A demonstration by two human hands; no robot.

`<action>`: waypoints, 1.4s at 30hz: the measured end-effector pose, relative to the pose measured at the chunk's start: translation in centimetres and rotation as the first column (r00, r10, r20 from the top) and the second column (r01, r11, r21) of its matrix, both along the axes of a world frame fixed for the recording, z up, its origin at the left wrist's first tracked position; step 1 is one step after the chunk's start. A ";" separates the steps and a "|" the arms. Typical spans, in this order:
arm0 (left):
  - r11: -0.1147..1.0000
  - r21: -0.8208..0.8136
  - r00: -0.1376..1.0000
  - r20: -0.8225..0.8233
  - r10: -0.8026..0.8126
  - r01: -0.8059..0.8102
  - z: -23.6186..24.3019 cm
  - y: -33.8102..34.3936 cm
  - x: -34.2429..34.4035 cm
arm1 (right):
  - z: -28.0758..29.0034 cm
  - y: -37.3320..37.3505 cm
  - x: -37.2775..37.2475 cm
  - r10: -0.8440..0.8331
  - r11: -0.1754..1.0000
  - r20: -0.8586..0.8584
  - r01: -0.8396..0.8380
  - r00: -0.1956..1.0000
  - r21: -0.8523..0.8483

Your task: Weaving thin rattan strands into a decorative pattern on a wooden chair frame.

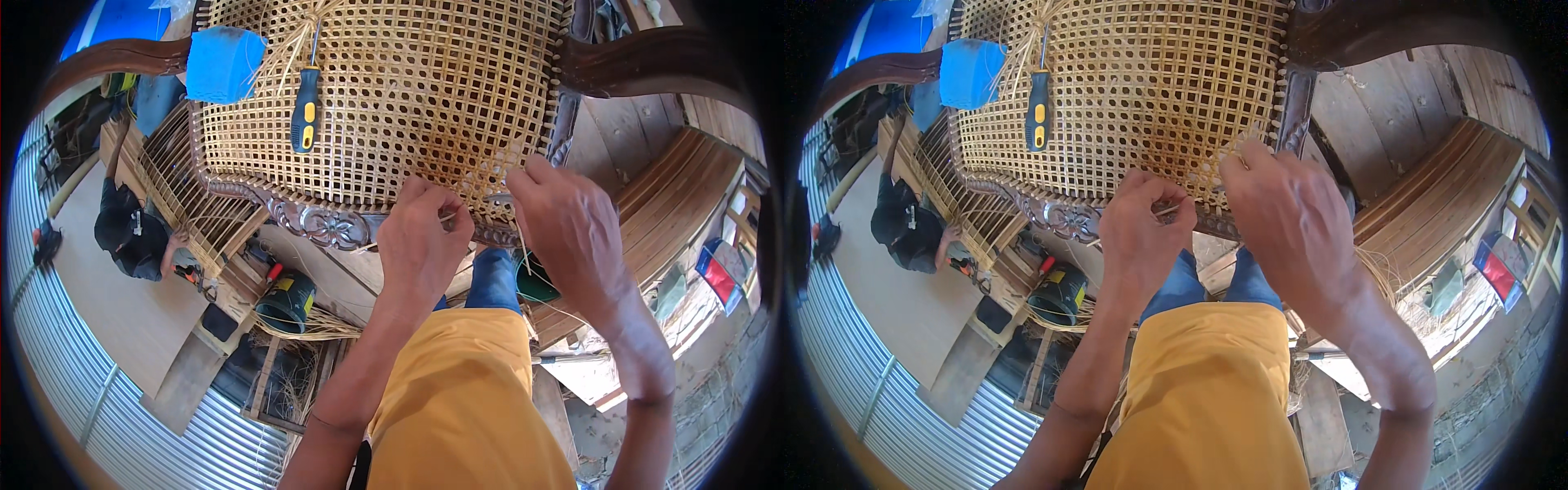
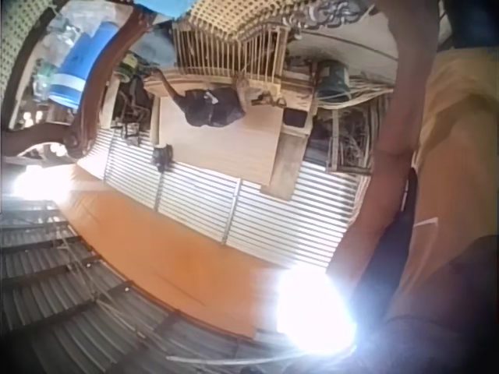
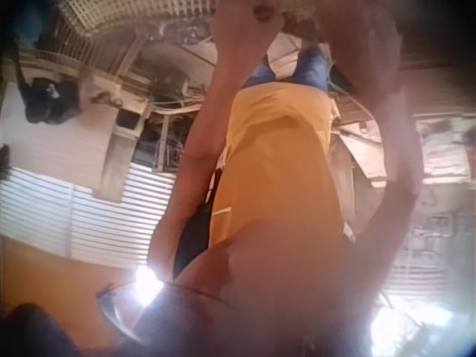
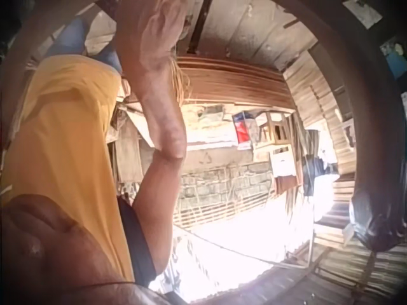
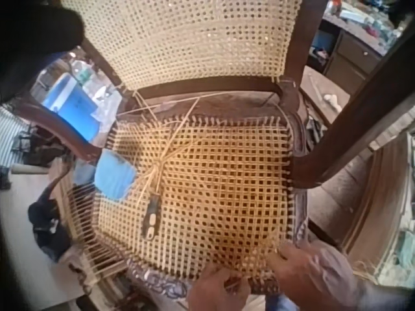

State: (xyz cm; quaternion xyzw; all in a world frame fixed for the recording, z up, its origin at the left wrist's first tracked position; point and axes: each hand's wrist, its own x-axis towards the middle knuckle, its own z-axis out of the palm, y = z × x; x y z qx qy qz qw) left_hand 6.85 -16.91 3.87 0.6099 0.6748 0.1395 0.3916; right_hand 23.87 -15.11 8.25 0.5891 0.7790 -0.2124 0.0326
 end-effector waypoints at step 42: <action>0.892 -0.253 0.854 0.280 0.438 -0.375 2.9 -0.1 -1.9 | -0.9 3.1 0.4 0.185 0.976 -0.255 -0.147 0.949 0.158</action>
